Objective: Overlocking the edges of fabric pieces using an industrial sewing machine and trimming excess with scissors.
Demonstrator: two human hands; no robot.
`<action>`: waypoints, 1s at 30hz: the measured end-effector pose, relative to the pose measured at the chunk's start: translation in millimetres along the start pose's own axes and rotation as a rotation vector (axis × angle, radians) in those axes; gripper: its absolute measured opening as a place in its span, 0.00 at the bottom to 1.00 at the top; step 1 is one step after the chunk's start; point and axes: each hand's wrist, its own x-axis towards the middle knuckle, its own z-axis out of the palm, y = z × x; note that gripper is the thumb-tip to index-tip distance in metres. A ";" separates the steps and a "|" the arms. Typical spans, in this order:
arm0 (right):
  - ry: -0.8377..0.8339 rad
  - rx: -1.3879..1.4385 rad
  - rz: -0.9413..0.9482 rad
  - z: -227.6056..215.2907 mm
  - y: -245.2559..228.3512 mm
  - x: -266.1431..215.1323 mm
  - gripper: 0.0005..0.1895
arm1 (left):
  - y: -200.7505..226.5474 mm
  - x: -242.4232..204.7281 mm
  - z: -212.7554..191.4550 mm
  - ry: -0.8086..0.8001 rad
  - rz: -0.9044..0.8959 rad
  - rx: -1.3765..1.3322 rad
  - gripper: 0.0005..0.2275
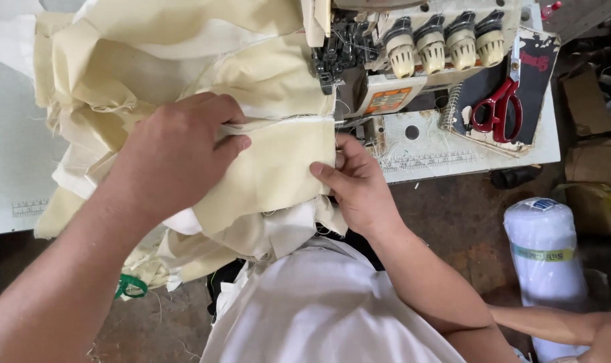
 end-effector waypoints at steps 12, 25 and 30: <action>0.196 -0.080 0.146 -5.2 -19.4 -21.4 0.10 | 14.5 7.1 9.4 -0.051 -0.037 0.077 0.12; 0.138 -0.140 0.133 4.0 -27.6 3.1 0.08 | -4.6 48.2 -4.6 -0.011 -0.146 -0.039 0.14; 0.197 -0.045 0.151 1.6 -23.1 4.7 0.09 | -6.3 57.8 -6.0 -0.018 -0.142 -0.082 0.14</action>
